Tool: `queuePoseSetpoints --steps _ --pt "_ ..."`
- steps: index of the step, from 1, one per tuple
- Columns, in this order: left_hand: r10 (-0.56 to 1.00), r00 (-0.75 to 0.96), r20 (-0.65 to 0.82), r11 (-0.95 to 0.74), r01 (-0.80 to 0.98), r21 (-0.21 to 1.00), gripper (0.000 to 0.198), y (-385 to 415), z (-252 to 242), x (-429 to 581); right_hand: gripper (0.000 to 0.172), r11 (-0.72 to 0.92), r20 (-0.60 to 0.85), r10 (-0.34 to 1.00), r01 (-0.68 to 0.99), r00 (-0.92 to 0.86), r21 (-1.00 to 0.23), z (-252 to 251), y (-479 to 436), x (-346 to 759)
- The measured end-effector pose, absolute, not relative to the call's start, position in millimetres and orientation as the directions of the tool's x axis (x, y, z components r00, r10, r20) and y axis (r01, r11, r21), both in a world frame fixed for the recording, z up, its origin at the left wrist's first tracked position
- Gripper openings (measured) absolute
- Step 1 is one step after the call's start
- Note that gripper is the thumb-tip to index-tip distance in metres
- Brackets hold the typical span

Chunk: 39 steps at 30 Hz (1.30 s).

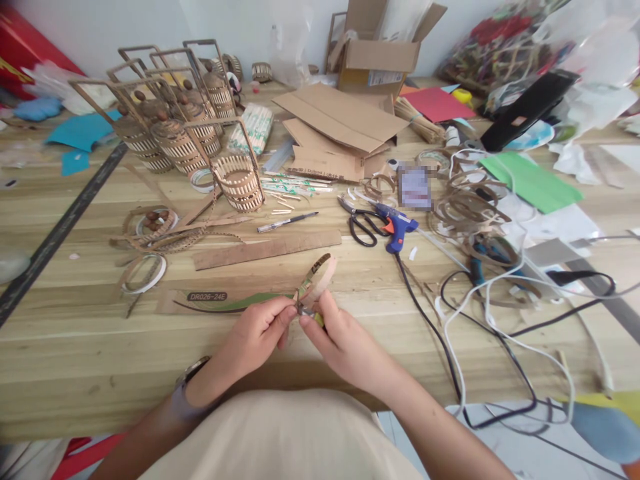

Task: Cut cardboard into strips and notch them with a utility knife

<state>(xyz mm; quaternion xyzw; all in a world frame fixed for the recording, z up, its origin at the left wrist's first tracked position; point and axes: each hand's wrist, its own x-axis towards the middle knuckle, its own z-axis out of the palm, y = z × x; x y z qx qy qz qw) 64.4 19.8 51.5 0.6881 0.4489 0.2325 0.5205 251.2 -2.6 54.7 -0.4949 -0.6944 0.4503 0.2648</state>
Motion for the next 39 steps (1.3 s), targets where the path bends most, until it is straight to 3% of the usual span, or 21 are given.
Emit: queuePoseSetpoints --steps 5,7,10,14,18,21,24,34,39 --pt "0.866 0.46 -0.194 0.004 0.381 0.924 0.032 19 53 65 0.028 -0.221 -0.272 0.884 0.172 -0.381 -0.96 58 1 251" --pt "0.871 0.446 -0.206 0.024 0.381 0.924 0.029 19 53 65 0.031 -0.249 -0.289 0.875 0.151 -0.389 -0.957 59 1 252" --pt "0.89 0.393 -0.229 0.068 0.383 0.921 0.028 19 53 65 0.026 -0.054 -0.191 0.918 0.369 -0.347 -0.928 56 1 257" --pt "0.903 0.326 -0.279 0.161 0.346 0.924 0.029 20 50 67 0.026 0.186 -0.074 0.943 0.7 -0.323 -0.69 43 1 265" --pt "0.908 0.326 -0.262 0.176 0.27 0.947 0.028 20 47 69 0.02 0.309 0.109 0.949 0.796 -0.296 -0.521 36 3 265" --pt "0.907 0.333 -0.259 0.168 0.279 0.945 0.028 20 47 69 0.017 0.382 0.3 0.921 0.732 -0.25 -0.564 39 4 256" --pt "0.903 0.353 -0.246 0.152 0.274 0.95 0.026 19 48 68 0.012 0.384 0.38 0.91 0.677 -0.163 -0.628 43 4 245" --pt "0.908 0.39 -0.153 0.081 0.194 0.978 0.027 18 49 67 0.012 0.289 0.329 0.944 0.572 -0.035 -0.767 49 2 233" --pt "0.907 0.408 -0.101 0.034 0.169 0.985 0.024 14 48 68 0.013 0.31 0.375 0.927 0.52 0.021 -0.796 48 1 229"
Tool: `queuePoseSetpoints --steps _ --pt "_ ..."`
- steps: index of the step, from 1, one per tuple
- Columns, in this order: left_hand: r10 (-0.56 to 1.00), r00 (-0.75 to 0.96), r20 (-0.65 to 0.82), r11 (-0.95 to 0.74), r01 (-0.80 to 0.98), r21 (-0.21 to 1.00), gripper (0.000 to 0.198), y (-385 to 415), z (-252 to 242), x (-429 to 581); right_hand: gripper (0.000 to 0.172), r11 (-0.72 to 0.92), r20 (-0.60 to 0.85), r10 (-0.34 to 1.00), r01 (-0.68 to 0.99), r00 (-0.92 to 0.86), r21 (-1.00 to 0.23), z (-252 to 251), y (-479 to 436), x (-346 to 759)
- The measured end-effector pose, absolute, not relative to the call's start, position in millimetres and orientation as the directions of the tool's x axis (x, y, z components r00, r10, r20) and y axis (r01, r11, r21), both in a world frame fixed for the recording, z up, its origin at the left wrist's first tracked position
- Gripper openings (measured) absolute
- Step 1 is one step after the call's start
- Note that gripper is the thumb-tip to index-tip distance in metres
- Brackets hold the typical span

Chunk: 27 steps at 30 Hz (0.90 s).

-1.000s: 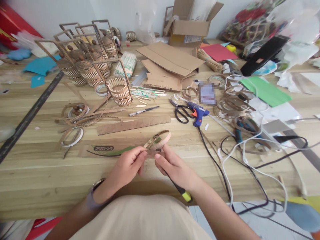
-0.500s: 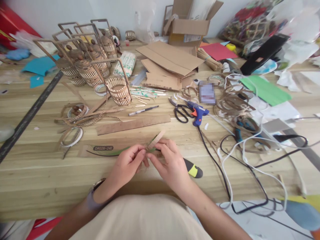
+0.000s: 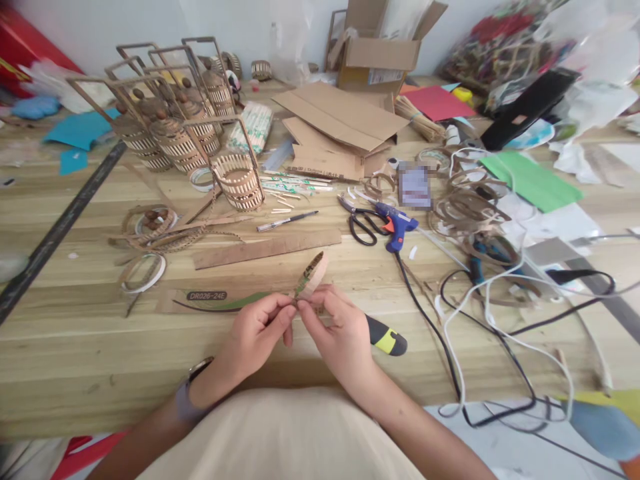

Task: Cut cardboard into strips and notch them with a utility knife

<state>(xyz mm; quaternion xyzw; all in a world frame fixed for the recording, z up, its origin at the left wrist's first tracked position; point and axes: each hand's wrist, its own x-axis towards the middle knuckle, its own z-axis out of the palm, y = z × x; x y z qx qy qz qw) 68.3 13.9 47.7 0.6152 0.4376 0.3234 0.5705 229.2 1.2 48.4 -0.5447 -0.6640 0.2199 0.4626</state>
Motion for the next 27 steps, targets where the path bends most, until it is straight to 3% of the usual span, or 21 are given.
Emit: queuePoseSetpoints --steps 9,13,18,27 --pt "0.901 0.428 -0.074 0.003 0.165 0.986 0.023 13 46 68 0.012 0.188 0.224 0.972 0.341 0.067 -0.921 39 -1 232" --pt "0.903 0.425 -0.053 -0.046 0.22 0.974 0.021 12 47 68 0.003 0.236 0.272 0.961 0.377 0.044 -0.896 37 -1 233" --pt "0.887 0.461 -0.017 -0.114 0.255 0.96 0.02 12 49 67 0.014 0.22 0.256 0.965 0.362 0.054 -0.906 38 -2 234" --pt "0.879 0.475 0.03 -0.16 0.236 0.959 0.02 12 53 69 0.017 0.147 0.189 0.979 0.378 0.076 -0.914 37 -5 235"
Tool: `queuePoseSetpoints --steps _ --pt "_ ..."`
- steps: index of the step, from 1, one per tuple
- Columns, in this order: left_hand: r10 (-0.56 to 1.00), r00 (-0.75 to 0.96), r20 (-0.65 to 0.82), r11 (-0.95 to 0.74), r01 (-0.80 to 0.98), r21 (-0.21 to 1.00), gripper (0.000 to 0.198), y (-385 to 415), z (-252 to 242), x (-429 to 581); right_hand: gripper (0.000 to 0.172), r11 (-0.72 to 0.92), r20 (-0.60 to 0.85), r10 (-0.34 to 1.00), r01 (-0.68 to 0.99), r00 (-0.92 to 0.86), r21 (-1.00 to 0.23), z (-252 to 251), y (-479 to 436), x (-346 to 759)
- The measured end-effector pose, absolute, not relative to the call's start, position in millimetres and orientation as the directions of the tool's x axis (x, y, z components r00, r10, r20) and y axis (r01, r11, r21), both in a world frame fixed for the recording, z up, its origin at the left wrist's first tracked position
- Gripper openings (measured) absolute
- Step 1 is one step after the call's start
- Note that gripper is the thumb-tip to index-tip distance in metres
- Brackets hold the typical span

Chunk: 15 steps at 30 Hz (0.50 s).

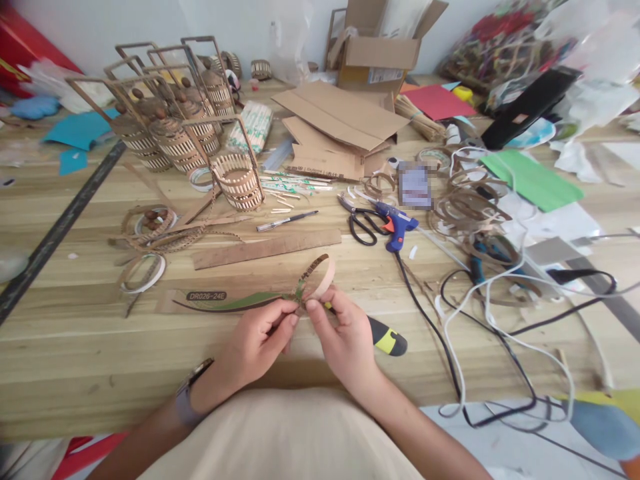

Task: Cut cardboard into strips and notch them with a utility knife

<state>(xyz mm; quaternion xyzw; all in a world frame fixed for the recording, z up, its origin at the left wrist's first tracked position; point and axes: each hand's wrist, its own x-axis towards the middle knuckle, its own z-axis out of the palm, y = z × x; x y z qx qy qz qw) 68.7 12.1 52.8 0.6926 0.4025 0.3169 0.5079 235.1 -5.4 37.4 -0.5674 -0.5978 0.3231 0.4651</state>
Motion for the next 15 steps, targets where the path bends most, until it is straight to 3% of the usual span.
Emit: queuePoseSetpoints --steps 4,10,15 --pt "0.873 0.487 -0.035 -0.091 0.233 0.968 0.023 11.9 51.9 66.9 0.012 0.214 0.271 0.96 0.444 0.067 -0.87 38.4 -5.9 237.4" --pt "0.868 0.481 -0.122 0.05 0.16 0.986 0.031 12.2 44.4 66.0 0.013 0.477 0.572 0.817 0.636 -0.066 -0.607 43.7 -4.6 235.0" --pt "0.896 0.444 -0.03 -0.078 0.224 0.971 0.023 14.9 49.9 68.5 0.017 0.544 0.649 0.747 0.692 -0.141 -0.475 45.2 -5.5 235.3"
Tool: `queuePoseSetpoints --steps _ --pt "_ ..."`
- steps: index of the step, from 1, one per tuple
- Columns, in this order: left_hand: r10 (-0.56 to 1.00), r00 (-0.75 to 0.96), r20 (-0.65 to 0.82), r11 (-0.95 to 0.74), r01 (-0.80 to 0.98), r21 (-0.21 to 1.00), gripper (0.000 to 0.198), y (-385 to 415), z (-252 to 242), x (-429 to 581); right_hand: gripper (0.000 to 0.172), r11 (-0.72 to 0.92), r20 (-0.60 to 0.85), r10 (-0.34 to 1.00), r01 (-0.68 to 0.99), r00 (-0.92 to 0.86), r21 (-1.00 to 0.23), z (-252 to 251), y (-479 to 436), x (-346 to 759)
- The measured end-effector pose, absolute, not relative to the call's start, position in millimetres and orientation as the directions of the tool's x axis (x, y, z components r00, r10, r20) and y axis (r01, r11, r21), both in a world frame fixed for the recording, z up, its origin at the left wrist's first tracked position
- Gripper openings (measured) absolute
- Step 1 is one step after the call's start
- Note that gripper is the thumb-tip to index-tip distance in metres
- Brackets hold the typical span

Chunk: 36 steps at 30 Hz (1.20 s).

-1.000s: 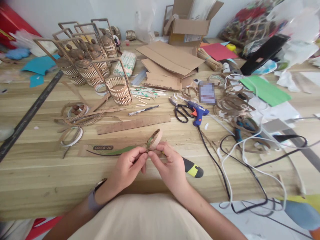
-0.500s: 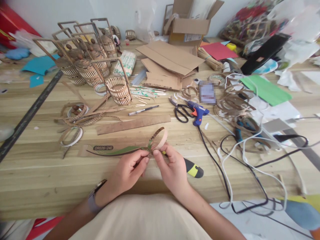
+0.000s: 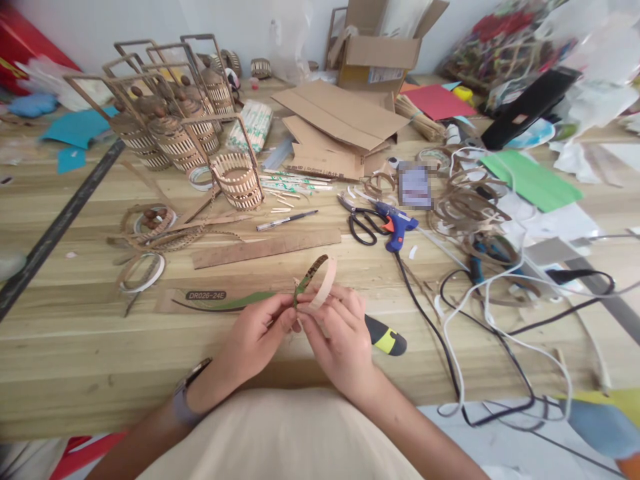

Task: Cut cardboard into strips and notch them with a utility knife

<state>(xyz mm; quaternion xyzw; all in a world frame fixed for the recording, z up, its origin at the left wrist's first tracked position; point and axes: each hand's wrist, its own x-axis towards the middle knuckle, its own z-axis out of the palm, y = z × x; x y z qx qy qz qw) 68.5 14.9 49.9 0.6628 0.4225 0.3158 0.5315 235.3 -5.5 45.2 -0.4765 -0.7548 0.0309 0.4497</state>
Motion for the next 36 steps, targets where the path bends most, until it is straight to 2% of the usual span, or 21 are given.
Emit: queuePoseSetpoints --steps 6,17,22,29,36 --pt "0.917 0.398 0.014 -0.149 0.311 0.939 0.022 12.6 58.8 70.9 0.023 0.577 0.681 0.697 0.74 -0.226 -0.346 46.6 -7.1 234.9" --pt "0.912 0.41 0.003 -0.127 0.276 0.953 0.024 12.2 52.4 69.1 0.019 0.511 0.644 0.757 0.713 -0.109 -0.48 47.0 -6.7 231.5" --pt "0.9 0.432 -0.047 -0.079 0.27 0.96 0.029 13.5 50.6 69.2 0.02 0.534 0.67 0.732 0.714 -0.122 -0.453 45.4 -8.1 232.1" --pt "0.905 0.418 -0.075 -0.052 0.284 0.957 0.027 13.1 50.0 69.9 0.022 0.542 0.669 0.713 0.769 -0.209 -0.338 48.7 -8.5 233.4" --pt "0.905 0.422 -0.046 -0.078 0.273 0.959 0.028 12.9 53.5 68.7 0.026 0.49 0.628 0.764 0.766 -0.147 -0.416 48.7 -8.7 232.5"
